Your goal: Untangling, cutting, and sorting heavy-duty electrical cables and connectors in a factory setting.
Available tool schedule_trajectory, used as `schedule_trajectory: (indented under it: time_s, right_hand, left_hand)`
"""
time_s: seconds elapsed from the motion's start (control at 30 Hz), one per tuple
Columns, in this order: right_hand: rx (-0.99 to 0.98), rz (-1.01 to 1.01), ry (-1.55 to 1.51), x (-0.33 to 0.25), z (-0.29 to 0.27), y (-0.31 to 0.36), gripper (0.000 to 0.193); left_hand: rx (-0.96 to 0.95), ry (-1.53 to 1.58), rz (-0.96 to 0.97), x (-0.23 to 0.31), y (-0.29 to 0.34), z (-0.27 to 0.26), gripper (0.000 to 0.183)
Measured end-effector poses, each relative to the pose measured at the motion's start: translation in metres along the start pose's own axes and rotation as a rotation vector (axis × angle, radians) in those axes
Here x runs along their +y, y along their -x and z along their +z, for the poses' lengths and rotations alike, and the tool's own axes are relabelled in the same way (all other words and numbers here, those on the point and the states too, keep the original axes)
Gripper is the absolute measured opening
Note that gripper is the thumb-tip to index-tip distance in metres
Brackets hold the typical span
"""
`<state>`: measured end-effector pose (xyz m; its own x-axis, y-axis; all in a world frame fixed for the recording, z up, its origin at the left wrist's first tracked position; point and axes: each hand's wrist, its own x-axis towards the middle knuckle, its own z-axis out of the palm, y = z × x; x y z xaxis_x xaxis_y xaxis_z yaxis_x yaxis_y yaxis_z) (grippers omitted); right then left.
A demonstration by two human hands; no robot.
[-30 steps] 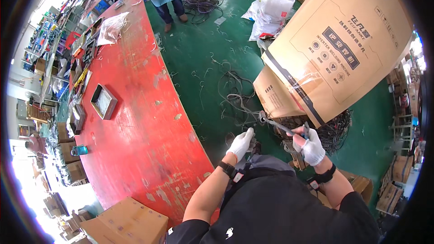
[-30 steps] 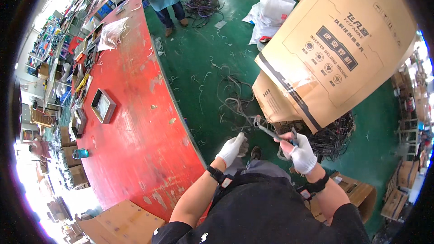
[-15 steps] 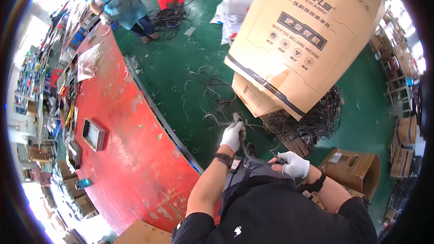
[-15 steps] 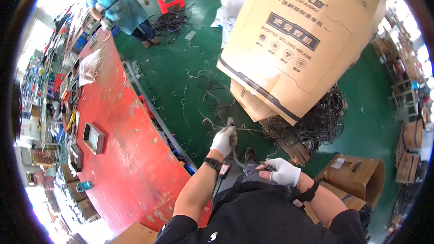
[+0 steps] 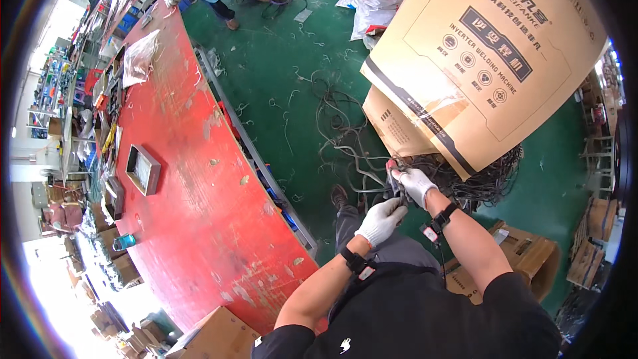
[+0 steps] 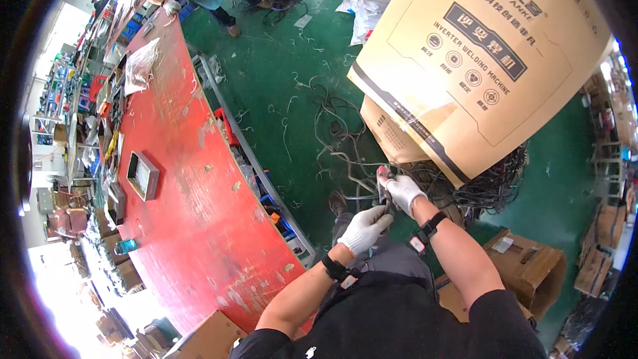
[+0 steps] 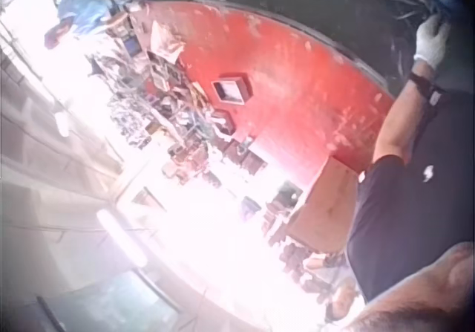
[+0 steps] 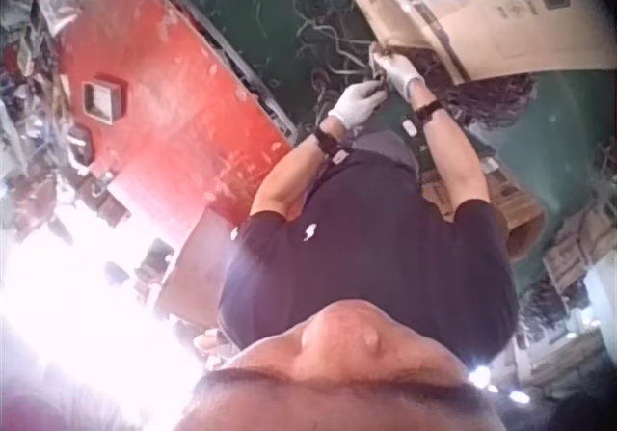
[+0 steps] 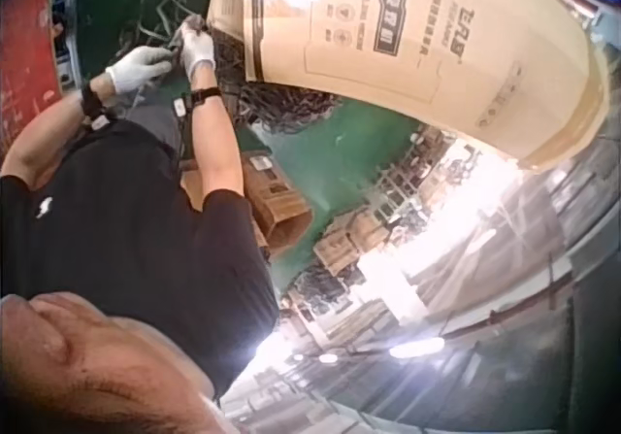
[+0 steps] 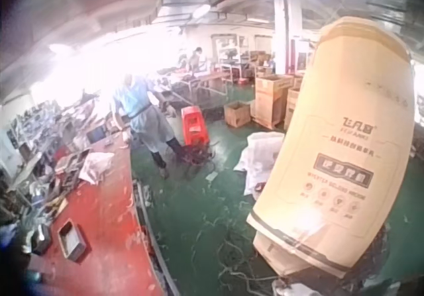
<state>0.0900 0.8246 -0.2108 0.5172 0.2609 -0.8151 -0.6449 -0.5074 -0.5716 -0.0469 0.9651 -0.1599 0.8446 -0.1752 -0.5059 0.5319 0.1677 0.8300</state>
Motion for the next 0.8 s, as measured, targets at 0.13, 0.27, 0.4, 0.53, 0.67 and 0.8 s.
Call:
schedule_trajectory:
  time_s: [0.13, 0.27, 0.4, 0.53, 0.67, 0.8]
  right_hand:
    - [-0.223, 0.19, -0.147, 0.001, 0.012, 0.002, 0.026]
    - [0.014, -0.083, -0.077, -0.002, 0.033, 0.01, 0.034]
    - [0.302, -0.391, 0.057, -0.019, 0.043, 0.023, 0.046]
    - [0.438, -0.805, 0.025, -0.038, 0.032, 0.029, 0.058]
    - [0.178, -0.624, 0.173, -0.124, 0.068, 0.101, 0.065]
    - [0.268, -1.005, 0.267, -0.151, 0.081, 0.122, 0.05]
  left_hand:
    - [-0.005, -0.363, 0.059, -0.004, 0.014, -0.009, 0.025]
    - [0.075, -0.532, -0.01, -0.012, 0.017, -0.011, 0.035]
    - [0.379, -0.535, 0.085, -0.03, 0.019, -0.021, 0.047]
    - [0.398, -0.506, 0.191, 0.011, 0.001, -0.033, 0.062]
    - [0.589, -0.504, 0.633, 0.045, -0.014, -0.044, 0.063]
    - [0.466, -0.174, 0.487, 0.064, 0.001, -0.051, 0.03]
